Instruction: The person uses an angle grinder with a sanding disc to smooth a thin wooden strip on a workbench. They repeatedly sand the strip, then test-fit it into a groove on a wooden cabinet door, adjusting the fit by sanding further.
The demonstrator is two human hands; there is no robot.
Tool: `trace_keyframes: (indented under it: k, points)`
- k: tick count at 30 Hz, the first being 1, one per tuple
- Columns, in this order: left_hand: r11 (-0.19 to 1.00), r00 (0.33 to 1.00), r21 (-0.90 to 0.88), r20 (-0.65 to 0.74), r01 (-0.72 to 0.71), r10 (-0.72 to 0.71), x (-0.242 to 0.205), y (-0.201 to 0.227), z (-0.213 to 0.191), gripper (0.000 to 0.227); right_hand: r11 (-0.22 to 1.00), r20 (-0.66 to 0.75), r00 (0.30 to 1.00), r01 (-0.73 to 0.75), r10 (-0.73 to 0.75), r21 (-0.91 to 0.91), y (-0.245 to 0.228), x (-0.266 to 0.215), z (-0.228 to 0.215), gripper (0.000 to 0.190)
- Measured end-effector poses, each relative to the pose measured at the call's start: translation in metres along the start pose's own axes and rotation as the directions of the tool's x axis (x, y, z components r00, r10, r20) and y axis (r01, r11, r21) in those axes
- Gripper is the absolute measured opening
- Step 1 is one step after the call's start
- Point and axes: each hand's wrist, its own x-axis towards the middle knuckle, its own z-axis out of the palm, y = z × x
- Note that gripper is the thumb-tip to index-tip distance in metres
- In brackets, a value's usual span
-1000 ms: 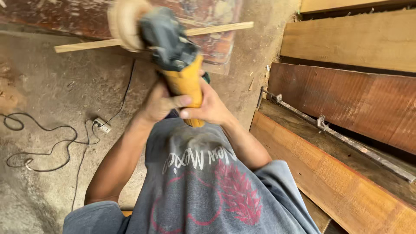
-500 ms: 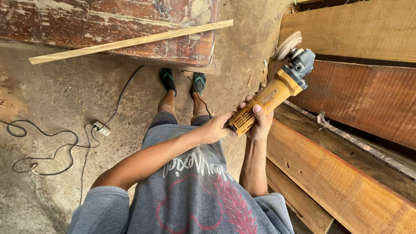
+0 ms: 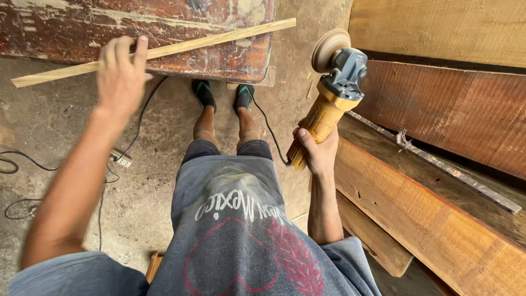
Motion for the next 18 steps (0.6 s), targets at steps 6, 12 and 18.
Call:
trace_keyframes:
  k: [6, 12, 18]
  points:
    - [0.966, 0.915, -0.245, 0.402, 0.077, 0.029, -0.041, -0.046, 0.006, 0.049, 0.993, 0.022, 1.0, -0.013, 0.016, -0.121, 0.0, 0.002, 0.018, 0.048]
    - [0.753, 0.881, -0.585, 0.472, 0.302, 0.013, -0.066, -0.062, 0.013, 0.035, 0.913, 0.001, 0.996, -0.078, 0.085, -0.4, 0.005, 0.001, 0.033, 0.05]
    - [0.695, 0.867, -0.602, 0.494, 0.393, -0.062, -0.071, -0.067, 0.024, 0.033, 0.805, 0.051, 0.989, -0.085, 0.142, -0.587, 0.004, 0.007, 0.055, 0.054]
